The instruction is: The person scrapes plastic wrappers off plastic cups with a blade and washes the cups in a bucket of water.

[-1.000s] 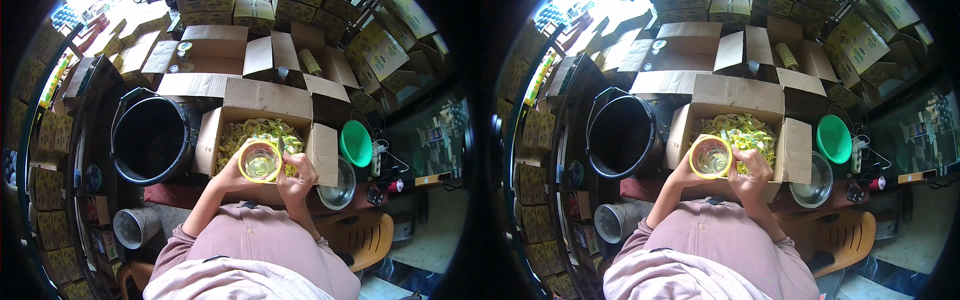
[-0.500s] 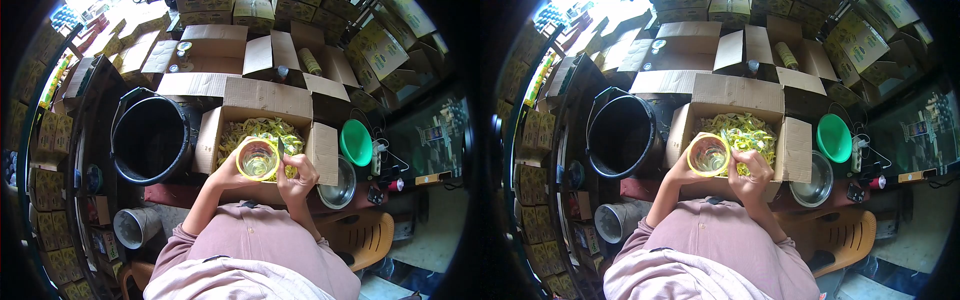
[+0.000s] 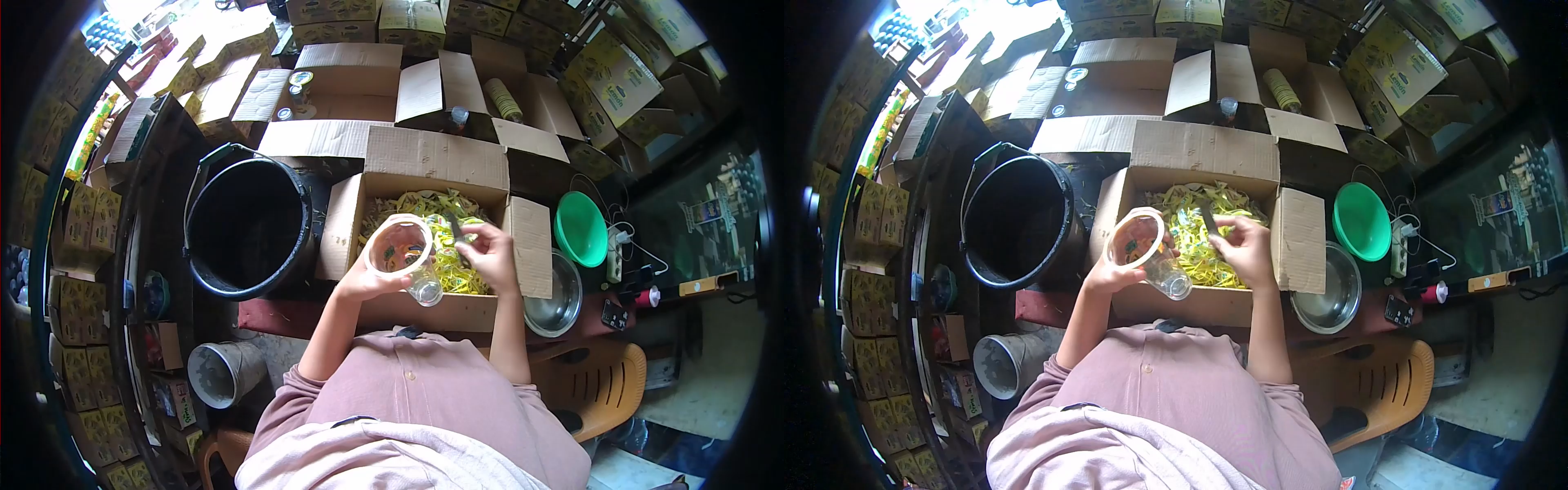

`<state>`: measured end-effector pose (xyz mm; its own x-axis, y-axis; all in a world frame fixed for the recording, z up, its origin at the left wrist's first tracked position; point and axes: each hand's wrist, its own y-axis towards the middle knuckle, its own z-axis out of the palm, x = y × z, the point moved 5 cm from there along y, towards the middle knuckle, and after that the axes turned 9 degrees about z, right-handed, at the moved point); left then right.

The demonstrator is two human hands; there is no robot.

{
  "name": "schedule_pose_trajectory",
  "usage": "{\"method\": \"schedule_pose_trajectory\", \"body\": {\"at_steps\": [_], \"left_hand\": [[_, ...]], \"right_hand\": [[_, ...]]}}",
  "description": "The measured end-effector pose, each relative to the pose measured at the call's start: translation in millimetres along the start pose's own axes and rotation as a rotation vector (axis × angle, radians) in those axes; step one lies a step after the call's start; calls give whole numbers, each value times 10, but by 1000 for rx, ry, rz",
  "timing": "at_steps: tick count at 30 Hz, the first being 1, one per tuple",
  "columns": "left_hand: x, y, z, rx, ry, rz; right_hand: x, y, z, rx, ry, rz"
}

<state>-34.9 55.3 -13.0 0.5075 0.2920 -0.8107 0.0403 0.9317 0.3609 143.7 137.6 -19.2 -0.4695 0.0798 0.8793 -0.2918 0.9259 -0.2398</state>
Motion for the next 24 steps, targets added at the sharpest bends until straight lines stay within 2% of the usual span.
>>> {"method": "schedule_pose_trajectory", "body": {"at_steps": [1,3,6,9,11,16,20,24], "left_hand": [[-8,-17,-1,-19,-13,-32],[-85,8,86,-19,-64,3],[-92,-42,113,-29,-38,-22],[-17,-115,141,-38,27,-30],[40,-177,198,-108,-52,2],[128,-235,280,-233,-259,6],[156,-230,281,-308,-208,-25],[29,-217,297,-314,-163,39]], "right_hand": [[-243,106,13,-145,-426,-302],[-344,31,-33,-181,-343,-163],[-357,-133,-208,-304,-157,-180],[-698,-243,-458,-502,71,-192],[-917,-391,-597,-608,54,-120],[-1515,-521,-704,-638,79,-2],[-1674,-518,-691,-614,34,-8],[-1629,-556,-713,-640,-81,-11]]}}
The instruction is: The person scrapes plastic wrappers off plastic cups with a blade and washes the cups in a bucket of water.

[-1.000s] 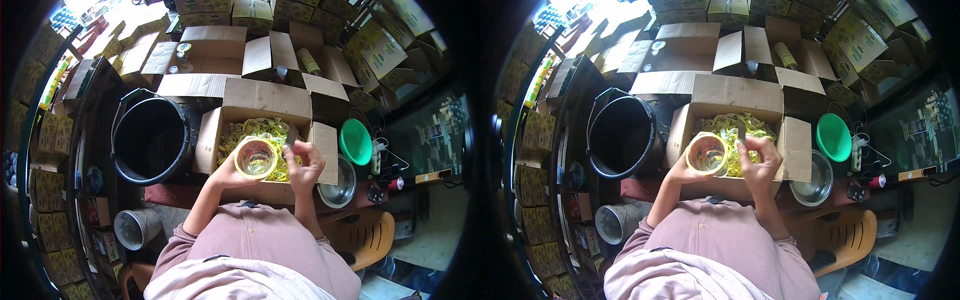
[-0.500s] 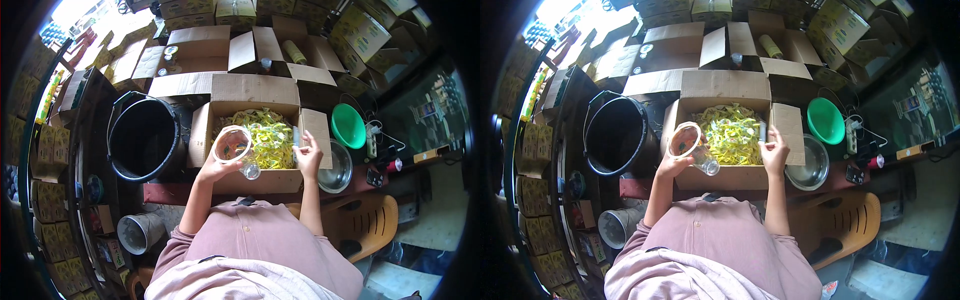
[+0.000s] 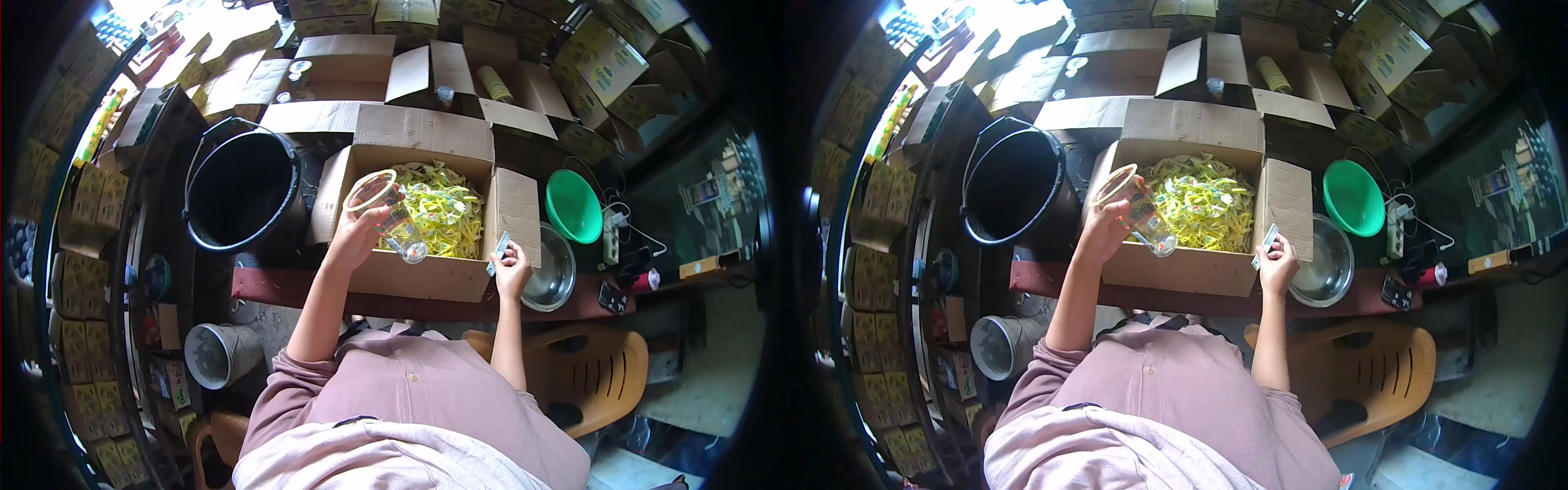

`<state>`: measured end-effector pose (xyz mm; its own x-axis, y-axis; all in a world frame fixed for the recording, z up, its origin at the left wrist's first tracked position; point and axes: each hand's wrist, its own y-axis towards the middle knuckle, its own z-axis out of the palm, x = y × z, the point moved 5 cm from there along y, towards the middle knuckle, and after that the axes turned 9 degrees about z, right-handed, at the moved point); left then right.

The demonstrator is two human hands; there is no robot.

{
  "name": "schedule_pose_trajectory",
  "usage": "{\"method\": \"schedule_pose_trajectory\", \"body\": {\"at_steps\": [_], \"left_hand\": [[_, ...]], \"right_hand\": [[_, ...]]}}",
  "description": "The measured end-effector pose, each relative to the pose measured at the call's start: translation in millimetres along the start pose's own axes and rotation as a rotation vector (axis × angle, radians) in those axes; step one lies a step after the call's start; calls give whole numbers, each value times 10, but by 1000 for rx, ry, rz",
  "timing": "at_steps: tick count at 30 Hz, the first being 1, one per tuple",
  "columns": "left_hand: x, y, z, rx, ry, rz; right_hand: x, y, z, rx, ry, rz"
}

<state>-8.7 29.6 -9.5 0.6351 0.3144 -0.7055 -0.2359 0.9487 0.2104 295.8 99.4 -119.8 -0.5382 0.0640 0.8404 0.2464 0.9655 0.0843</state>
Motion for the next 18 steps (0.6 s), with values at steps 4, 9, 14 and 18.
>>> {"method": "schedule_pose_trajectory", "body": {"at_steps": [4,9,14,18], "left_hand": [[-248,-16,-116,-85,6,91],[-721,-57,-691,-309,-356,256],[-1097,-46,-1489,-333,-750,365],[-1102,-87,-1665,-430,-800,404]], "right_hand": [[-28,39,-11,-12,-47,-51],[325,-46,-117,-152,-164,-247],[1013,-276,302,84,-24,-380],[1747,-619,896,413,132,-529]]}}
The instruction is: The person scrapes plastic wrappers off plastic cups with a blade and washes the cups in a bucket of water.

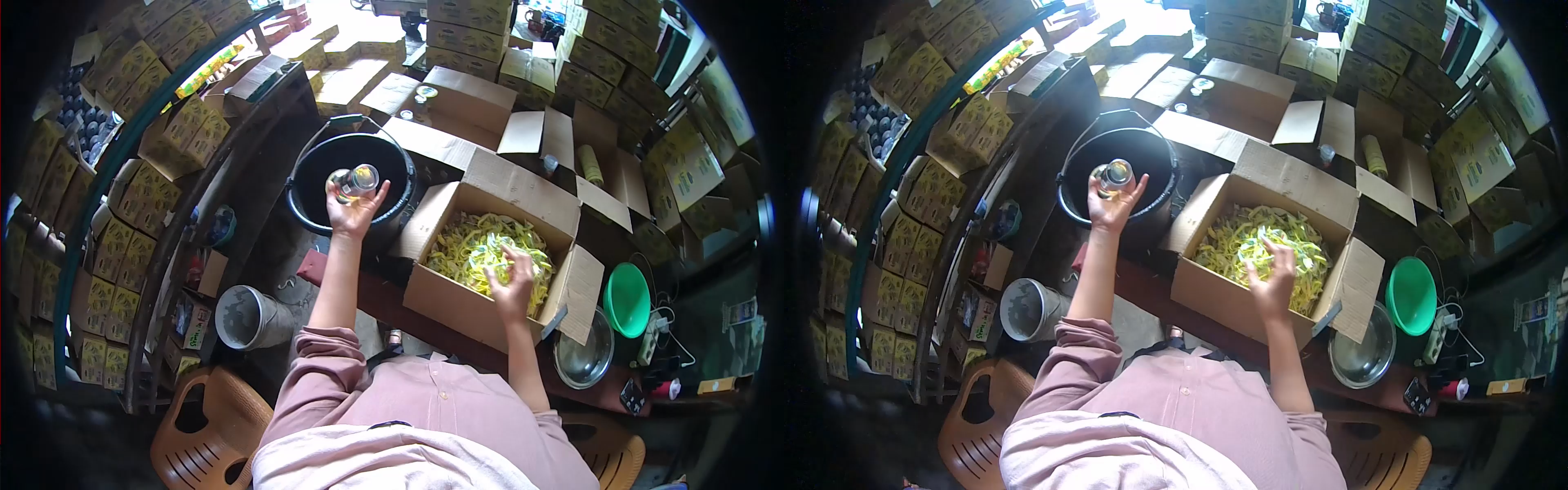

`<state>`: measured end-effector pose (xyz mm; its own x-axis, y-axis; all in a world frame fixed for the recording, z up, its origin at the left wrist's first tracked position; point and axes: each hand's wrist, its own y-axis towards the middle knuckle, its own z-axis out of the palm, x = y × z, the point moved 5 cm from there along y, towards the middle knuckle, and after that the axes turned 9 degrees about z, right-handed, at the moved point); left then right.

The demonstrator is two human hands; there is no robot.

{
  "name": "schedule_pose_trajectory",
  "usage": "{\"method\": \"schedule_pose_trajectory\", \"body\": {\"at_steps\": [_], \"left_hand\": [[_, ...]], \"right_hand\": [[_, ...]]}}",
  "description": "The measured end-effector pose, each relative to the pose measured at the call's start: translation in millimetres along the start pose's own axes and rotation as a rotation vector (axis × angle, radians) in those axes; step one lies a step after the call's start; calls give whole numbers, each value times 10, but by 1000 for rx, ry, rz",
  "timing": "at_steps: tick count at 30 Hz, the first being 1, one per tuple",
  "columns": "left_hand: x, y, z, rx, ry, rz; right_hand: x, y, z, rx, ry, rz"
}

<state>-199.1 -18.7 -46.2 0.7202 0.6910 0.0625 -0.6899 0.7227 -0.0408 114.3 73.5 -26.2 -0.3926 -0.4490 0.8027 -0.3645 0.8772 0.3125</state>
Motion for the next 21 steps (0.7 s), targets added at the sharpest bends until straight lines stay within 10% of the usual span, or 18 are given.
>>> {"method": "schedule_pose_trajectory", "body": {"at_steps": [13,21], "left_hand": [[-3,-50,-202,9,-136,-201],[-59,-531,21,-195,-428,-403]], "right_hand": [[1746,626,1564,492,-71,-435],[1715,941,1536,311,105,-366]]}}
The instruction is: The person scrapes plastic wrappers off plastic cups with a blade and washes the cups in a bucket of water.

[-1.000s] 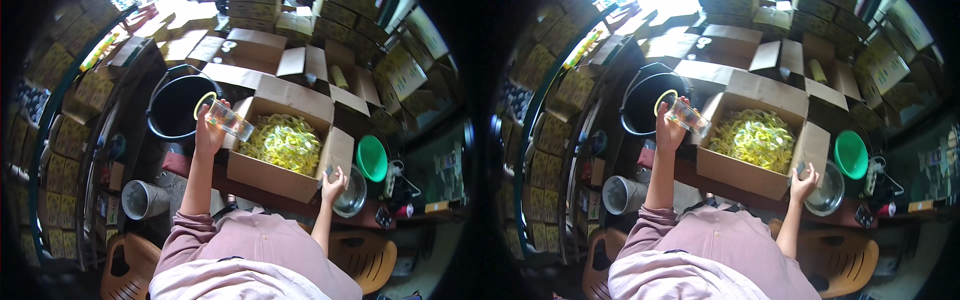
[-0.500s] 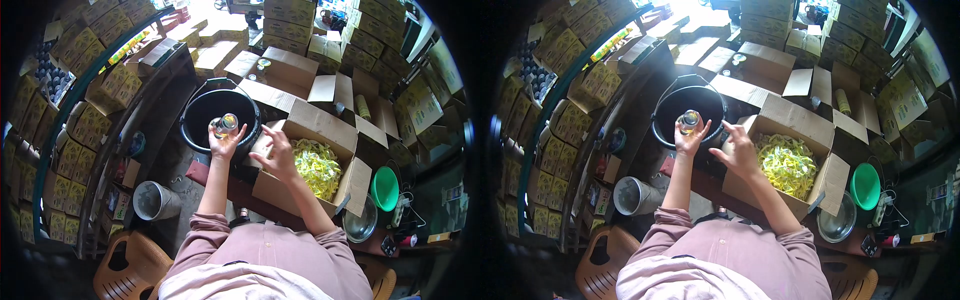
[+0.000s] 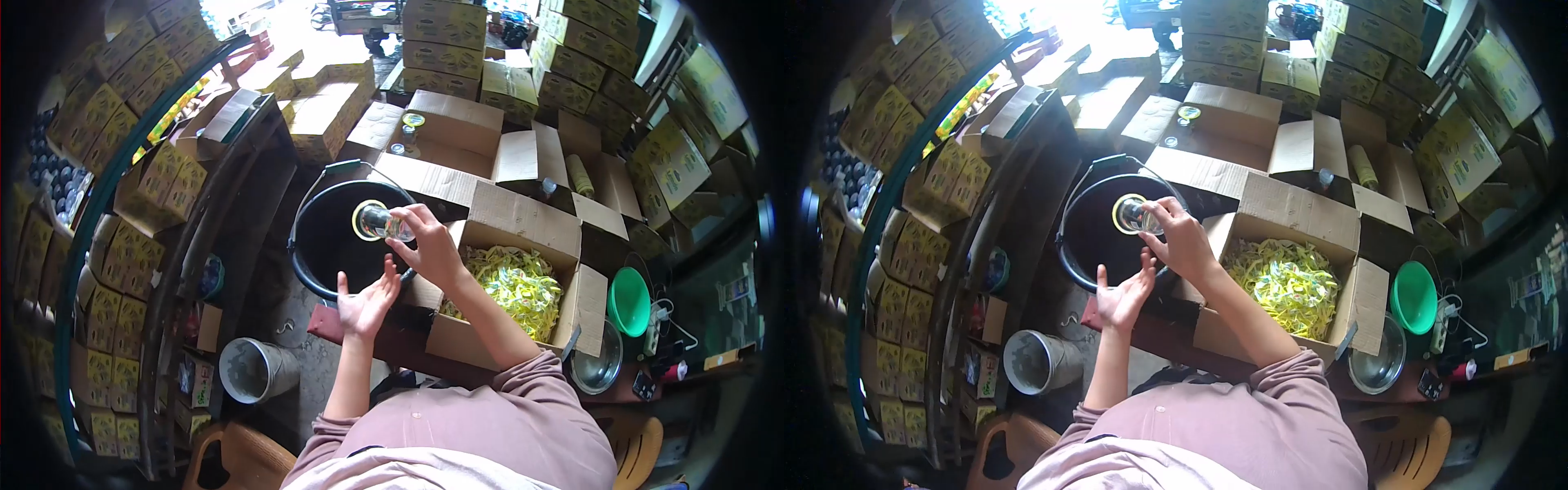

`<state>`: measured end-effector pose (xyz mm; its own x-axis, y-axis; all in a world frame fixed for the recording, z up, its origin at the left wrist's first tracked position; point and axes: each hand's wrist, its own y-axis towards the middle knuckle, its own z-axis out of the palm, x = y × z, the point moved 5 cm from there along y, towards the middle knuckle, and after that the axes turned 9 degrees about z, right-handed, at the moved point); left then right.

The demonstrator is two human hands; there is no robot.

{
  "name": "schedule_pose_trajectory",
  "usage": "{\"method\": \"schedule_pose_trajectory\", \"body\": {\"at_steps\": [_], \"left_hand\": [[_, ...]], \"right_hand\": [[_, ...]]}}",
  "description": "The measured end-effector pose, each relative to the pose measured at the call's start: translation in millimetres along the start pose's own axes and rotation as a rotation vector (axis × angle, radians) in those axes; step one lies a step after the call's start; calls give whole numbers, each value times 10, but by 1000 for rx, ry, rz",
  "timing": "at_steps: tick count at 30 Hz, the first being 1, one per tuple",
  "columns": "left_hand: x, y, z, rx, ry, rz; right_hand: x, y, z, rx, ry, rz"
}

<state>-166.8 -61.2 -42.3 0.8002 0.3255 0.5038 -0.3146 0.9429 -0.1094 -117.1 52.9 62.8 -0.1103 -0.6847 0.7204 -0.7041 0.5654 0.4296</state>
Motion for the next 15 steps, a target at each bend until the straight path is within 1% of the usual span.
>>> {"method": "schedule_pose_trajectory", "body": {"at_steps": [1,2,3,6,7,8,10,11,12,14,15], "left_hand": [[-35,-55,34,36,14,-40],[-89,-106,53,-3,-26,3],[-87,-177,117,16,-32,13],[-109,-400,301,88,39,66],[-174,-431,352,128,202,144],[-273,-455,425,190,515,288],[-536,-459,562,228,1232,758],[-586,-339,644,196,1523,908],[-673,-293,748,150,1820,1063],[-780,-156,770,143,2115,1071],[-767,-83,795,142,2244,1063]], "right_hand": [[-74,-17,31,74,-87,29],[-165,-40,56,147,-176,59],[-232,-56,78,233,-284,42],[-188,-138,-60,105,-105,2],[-233,-203,-15,235,-255,26],[-273,-250,28,348,-295,28],[-156,-278,-66,183,-153,-22],[-133,-364,-29,181,-198,-96],[-186,-415,36,323,-246,-83],[-187,-401,-86,176,-40,-16],[-219,-403,-92,176,-51,-8]]}}
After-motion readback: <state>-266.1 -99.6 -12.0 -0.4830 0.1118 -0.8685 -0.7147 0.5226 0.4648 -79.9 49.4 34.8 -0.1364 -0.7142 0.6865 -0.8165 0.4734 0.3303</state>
